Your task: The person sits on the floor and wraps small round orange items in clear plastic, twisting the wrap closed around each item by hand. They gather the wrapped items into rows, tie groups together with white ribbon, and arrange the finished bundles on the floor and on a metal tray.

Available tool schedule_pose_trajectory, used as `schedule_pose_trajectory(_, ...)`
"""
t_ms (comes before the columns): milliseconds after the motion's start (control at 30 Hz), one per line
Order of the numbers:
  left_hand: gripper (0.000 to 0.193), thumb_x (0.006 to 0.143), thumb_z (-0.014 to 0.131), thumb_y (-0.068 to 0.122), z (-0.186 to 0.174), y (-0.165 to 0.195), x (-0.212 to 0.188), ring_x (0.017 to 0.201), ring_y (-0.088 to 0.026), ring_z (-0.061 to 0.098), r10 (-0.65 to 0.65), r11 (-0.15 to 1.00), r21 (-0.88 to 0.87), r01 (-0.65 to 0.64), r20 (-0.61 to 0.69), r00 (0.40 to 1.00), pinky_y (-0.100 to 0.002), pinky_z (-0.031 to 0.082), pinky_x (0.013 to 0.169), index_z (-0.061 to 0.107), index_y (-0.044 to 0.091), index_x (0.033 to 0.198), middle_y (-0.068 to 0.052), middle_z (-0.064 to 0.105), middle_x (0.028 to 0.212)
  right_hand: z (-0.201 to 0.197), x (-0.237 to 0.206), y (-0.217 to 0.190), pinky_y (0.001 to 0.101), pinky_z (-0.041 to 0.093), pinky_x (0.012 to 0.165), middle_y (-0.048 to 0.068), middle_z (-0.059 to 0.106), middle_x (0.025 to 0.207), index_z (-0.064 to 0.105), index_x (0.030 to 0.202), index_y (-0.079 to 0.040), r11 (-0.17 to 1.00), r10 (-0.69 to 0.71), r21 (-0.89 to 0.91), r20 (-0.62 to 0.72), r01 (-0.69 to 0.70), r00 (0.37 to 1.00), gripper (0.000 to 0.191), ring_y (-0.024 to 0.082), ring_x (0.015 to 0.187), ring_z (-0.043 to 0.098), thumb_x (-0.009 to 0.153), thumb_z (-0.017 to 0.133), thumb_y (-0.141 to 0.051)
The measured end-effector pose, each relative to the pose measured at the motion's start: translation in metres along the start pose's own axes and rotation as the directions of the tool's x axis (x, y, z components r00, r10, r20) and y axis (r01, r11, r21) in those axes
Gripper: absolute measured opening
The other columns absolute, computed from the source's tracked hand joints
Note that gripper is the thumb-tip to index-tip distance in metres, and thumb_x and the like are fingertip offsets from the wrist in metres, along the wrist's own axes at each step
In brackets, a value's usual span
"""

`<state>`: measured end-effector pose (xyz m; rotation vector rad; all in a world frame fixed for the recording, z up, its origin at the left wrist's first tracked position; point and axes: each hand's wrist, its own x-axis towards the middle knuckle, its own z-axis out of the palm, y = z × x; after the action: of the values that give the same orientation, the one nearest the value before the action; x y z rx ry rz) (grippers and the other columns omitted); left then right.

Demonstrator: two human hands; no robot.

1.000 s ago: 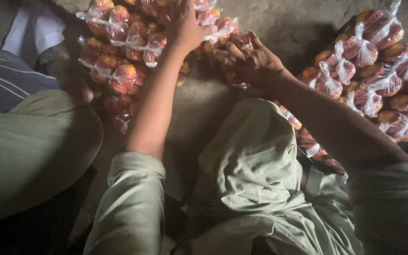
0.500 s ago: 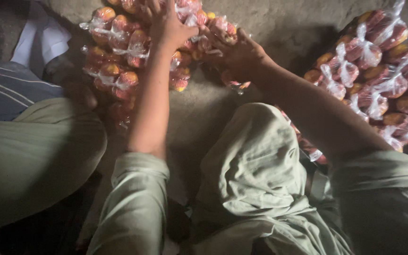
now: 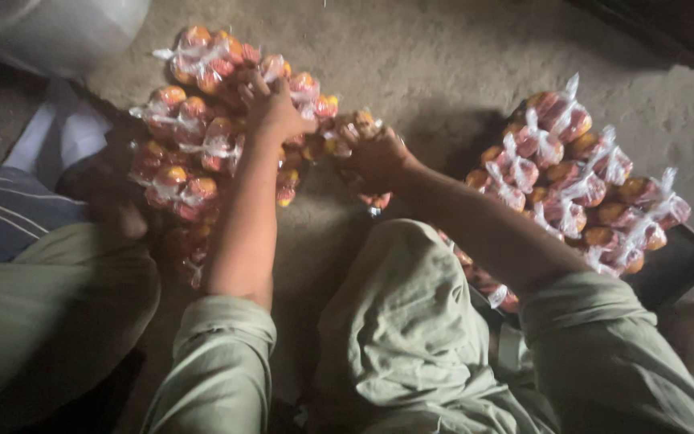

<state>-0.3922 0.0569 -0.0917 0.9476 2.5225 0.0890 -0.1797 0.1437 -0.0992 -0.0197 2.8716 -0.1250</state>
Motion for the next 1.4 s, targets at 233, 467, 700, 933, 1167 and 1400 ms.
schedule_pose_trajectory(233,0.126,0.055,0.091,0.06,0.002,0.004,-0.003,0.153,-0.058,0.005,0.062,0.998,0.006,-0.062,-0.079,0.995,-0.064,0.024,0.118,0.037,0.007,0.155,-0.03,0.01,0.164,-0.01,-0.011,-0.009,0.0639,0.053,0.079,0.013,0.028,0.159,0.056,0.135,-0.042,0.993,0.032,-0.107,-0.143,-0.048,0.989,0.054,0.043,0.141,0.034,0.083,0.061,-0.055)
schedule_pose_trajectory(467,0.118,0.056,0.09,0.065,0.007,0.011,-0.011,0.15,-0.055,0.013,0.089,0.996,0.033,-0.085,-0.182,0.979,-0.062,0.016,0.123,0.045,0.007,0.15,-0.031,0.015,0.163,-0.019,-0.073,0.013,0.0531,0.055,0.093,0.016,0.044,0.144,0.061,0.132,-0.032,0.876,0.237,0.481,-0.374,-0.031,0.897,0.068,0.041,0.122,0.055,0.067,0.081,-0.037)
schedule_pose_trajectory(700,0.109,0.057,0.089,0.061,0.012,0.013,-0.026,0.148,-0.054,0.02,0.058,0.998,0.049,-0.045,-0.297,0.953,-0.062,0.021,0.121,0.049,0.006,0.144,-0.03,0.023,0.159,-0.057,-0.287,-0.019,0.044,0.048,0.109,0.014,0.062,0.135,0.054,0.141,-0.006,0.715,0.693,0.636,-0.588,-0.291,0.417,0.083,0.03,0.126,0.06,0.072,0.098,-0.025)
schedule_pose_trajectory(933,0.127,0.05,0.094,0.058,-0.006,0.032,-0.046,0.145,-0.05,0.024,0.107,0.994,0.067,-0.091,-0.3,0.948,-0.061,0.022,0.121,0.04,0.009,0.154,-0.023,0.027,0.154,-0.015,-0.469,-0.133,0.0422,0.045,0.116,0.008,0.053,0.147,0.046,0.148,-0.012,0.428,0.875,0.903,-0.424,0.036,0.233,0.087,0.024,0.137,0.052,0.07,0.084,-0.023)
schedule_pose_trajectory(1167,0.143,0.047,0.099,0.05,0.0,0.155,-0.07,0.143,-0.055,0.018,0.45,0.889,0.136,-0.438,-0.442,0.776,-0.062,0.026,0.116,0.024,0.011,0.162,-0.026,0.021,0.155,0.028,-0.495,-0.199,0.0422,0.043,0.116,0.008,0.065,0.134,0.06,0.13,-0.011,0.532,0.846,0.814,-0.506,-0.231,0.168,0.054,0.027,0.127,0.059,0.079,0.077,-0.019)
schedule_pose_trajectory(1400,0.132,0.073,0.103,0.063,0.084,0.397,-0.174,0.139,-0.038,0.055,0.931,0.131,-0.469,-0.873,-0.244,0.271,-0.047,0.049,0.118,0.023,0.003,0.158,-0.02,0.051,0.149,0.044,-0.513,-0.207,0.0506,0.034,0.115,0.022,0.046,0.139,0.058,0.131,-0.011,0.375,0.918,0.895,-0.322,-0.244,0.23,0.085,0.038,0.134,0.041,0.054,0.092,-0.028)
